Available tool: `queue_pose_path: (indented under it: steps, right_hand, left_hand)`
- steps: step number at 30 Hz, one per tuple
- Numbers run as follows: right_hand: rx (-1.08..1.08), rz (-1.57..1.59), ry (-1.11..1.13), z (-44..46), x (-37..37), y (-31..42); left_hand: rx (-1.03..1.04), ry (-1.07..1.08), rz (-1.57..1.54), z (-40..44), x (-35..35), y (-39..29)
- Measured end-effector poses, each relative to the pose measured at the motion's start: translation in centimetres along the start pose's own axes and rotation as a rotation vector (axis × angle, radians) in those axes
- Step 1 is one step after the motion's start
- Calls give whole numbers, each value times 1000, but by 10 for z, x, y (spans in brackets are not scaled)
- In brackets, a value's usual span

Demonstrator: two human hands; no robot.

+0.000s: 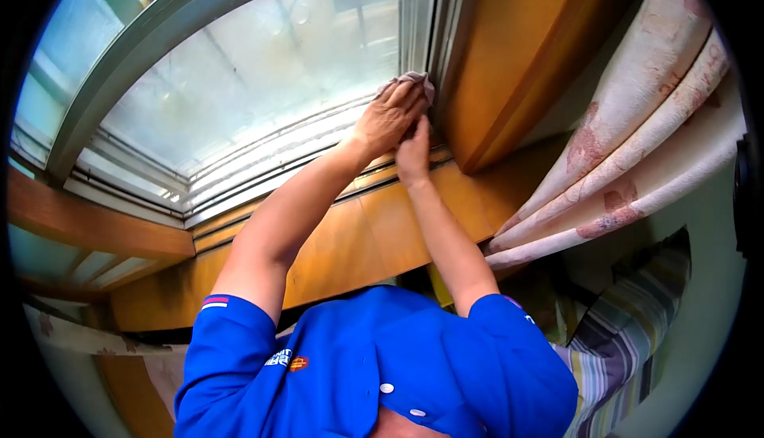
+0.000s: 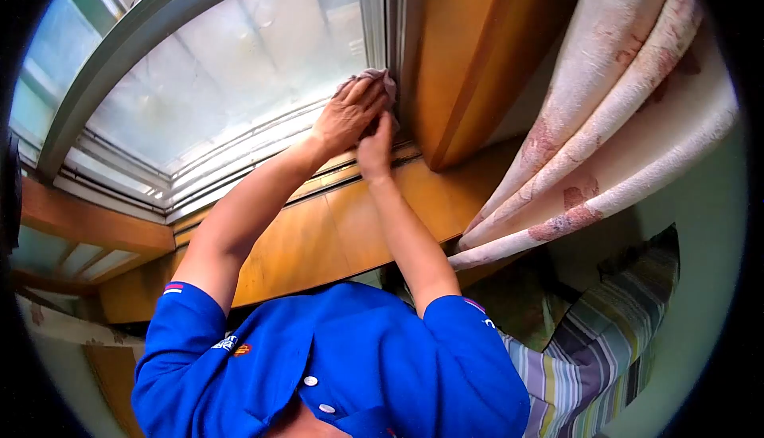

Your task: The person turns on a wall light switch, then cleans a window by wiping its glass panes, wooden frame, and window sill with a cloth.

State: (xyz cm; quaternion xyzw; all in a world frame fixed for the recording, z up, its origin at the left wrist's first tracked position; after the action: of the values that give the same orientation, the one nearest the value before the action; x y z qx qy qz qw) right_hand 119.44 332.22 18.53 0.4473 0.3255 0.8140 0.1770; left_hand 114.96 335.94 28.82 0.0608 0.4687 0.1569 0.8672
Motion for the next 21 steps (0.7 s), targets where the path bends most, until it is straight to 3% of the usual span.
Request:
queue_pose_path:
  steps: [2,6,10,21]
  right_hand:
    - [156,128,-138,-4,2,15]
    - [196,373,-193,-3,-7,-2]
    - [262,259,-388,-4,12,9]
    - [397,228,-239,-61,104,-46]
  left_hand:
    - [58,22,-24,-11,14,-3]
    - [51,29,-42,-26,18,-7]
    - [59,-35,87,-44,14,1]
    - [-97,-133,-37,-139,-25,85]
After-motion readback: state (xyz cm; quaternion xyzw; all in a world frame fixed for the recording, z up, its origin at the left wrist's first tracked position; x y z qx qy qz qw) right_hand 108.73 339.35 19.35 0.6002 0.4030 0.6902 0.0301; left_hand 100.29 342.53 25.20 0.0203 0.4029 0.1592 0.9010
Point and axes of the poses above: each hand's wrist, its own z-axis towards the middle knuckle, its own x-axis out of the palm, y = z × x, the point moved 6 cm from there along z, towards the middle knuckle, and after that the axes turned 13 degrees about -x, right-handed, at the moved point
